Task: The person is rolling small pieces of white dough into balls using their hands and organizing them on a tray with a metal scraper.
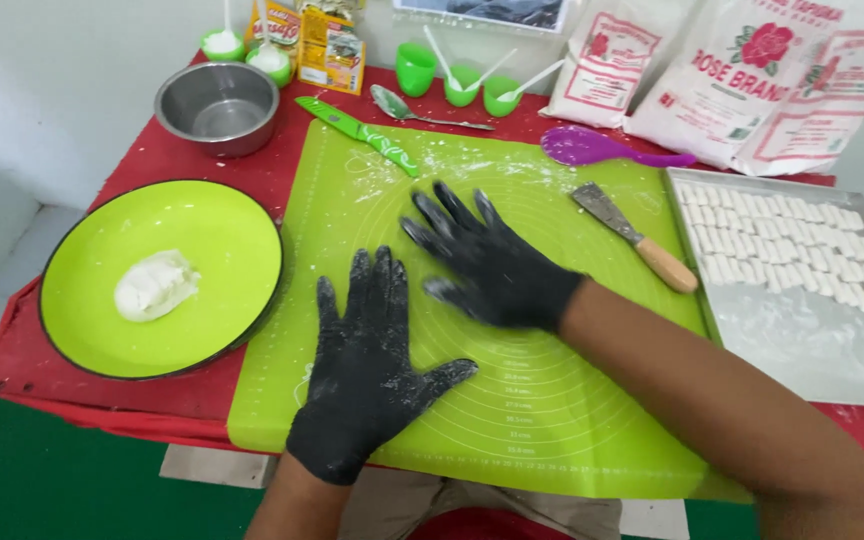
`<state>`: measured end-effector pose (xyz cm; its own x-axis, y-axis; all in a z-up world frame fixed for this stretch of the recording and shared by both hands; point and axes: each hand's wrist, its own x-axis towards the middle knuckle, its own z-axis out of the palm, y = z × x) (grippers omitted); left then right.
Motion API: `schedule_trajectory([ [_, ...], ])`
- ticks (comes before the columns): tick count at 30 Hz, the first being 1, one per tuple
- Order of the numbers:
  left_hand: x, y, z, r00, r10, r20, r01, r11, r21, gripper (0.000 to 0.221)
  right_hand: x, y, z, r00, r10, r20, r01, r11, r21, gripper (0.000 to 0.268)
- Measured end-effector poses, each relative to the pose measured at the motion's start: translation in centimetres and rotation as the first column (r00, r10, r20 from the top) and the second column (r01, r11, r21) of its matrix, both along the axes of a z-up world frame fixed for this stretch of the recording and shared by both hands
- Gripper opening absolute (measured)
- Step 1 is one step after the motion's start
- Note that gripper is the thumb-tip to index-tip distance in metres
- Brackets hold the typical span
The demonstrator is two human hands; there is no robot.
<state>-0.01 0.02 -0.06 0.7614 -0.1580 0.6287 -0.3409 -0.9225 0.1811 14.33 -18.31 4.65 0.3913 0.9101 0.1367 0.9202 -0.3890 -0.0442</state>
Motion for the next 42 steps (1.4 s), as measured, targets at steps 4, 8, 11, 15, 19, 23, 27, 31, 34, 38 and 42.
schedule_trajectory([
  [4, -0.1, 0.1, 0.0, 0.997, -0.014, -0.079, 0.009, 0.998, -0.064, 0.117, 3.8, 6.6, 0.5, 0.991, -0.079, -0.111, 0.082, 0.996, 0.025, 0.072],
  [8, 0.0, 0.1, -0.1, 0.997, -0.018, -0.078, 0.013, 0.998, -0.059, 0.117, 7.5, 8.6, 0.4, 0.990, -0.039, -0.137, 0.073, 0.964, 0.256, 0.076],
  [11, -0.1, 0.0, 0.3, 0.995, -0.022, -0.097, 0.014, 0.996, -0.086, 0.120, 6.7, 6.9, 2.1, 0.990, -0.078, -0.114, 0.099, 0.975, 0.199, 0.067],
  [15, 0.1, -0.1, -0.3, 1.000, -0.022, -0.018, 0.021, 0.996, -0.083, 0.121, 1.7, 2.3, 2.5, 0.982, -0.057, -0.177, 0.063, 0.998, 0.025, 0.072],
  [19, 0.0, 0.0, 0.0, 1.000, -0.006, -0.029, 0.005, 0.999, -0.038, 0.119, -3.4, -3.7, 1.9, 0.978, -0.064, -0.200, 0.065, 0.998, 0.000, 0.082],
  [23, -0.1, 0.0, 0.3, 1.000, 0.002, -0.015, -0.002, 1.000, -0.006, 0.119, -8.8, -8.9, 3.3, 0.976, -0.083, -0.201, 0.078, 0.996, -0.032, 0.082],
  [27, -0.2, -0.2, 0.6, 1.000, 0.001, 0.000, -0.001, 1.000, 0.017, 0.118, -11.5, -12.4, 4.0, 0.984, -0.098, -0.149, 0.107, 0.993, 0.050, 0.079],
  [31, -0.2, -0.1, 0.6, 1.000, 0.008, 0.015, -0.009, 0.999, 0.033, 0.118, -11.5, -10.8, 4.9, 0.984, -0.173, -0.042, 0.177, 0.977, 0.120, 0.076],
  [34, -0.2, -0.1, 0.5, 1.000, -0.002, -0.004, 0.002, 1.000, 0.016, 0.117, -9.4, -7.7, 4.0, 0.971, -0.179, -0.156, 0.189, 0.980, 0.054, 0.082],
  [38, 0.0, 0.0, -0.4, 1.000, 0.001, -0.004, -0.001, 1.000, -0.001, 0.116, -3.9, -2.6, 1.2, 0.987, -0.133, -0.089, 0.135, 0.991, 0.011, 0.086],
  [42, 0.1, 0.0, -0.3, 1.000, -0.015, -0.027, 0.014, 1.000, -0.025, 0.118, 3.5, 3.2, -0.6, 0.999, -0.028, -0.037, 0.028, 1.000, 0.007, 0.080],
])
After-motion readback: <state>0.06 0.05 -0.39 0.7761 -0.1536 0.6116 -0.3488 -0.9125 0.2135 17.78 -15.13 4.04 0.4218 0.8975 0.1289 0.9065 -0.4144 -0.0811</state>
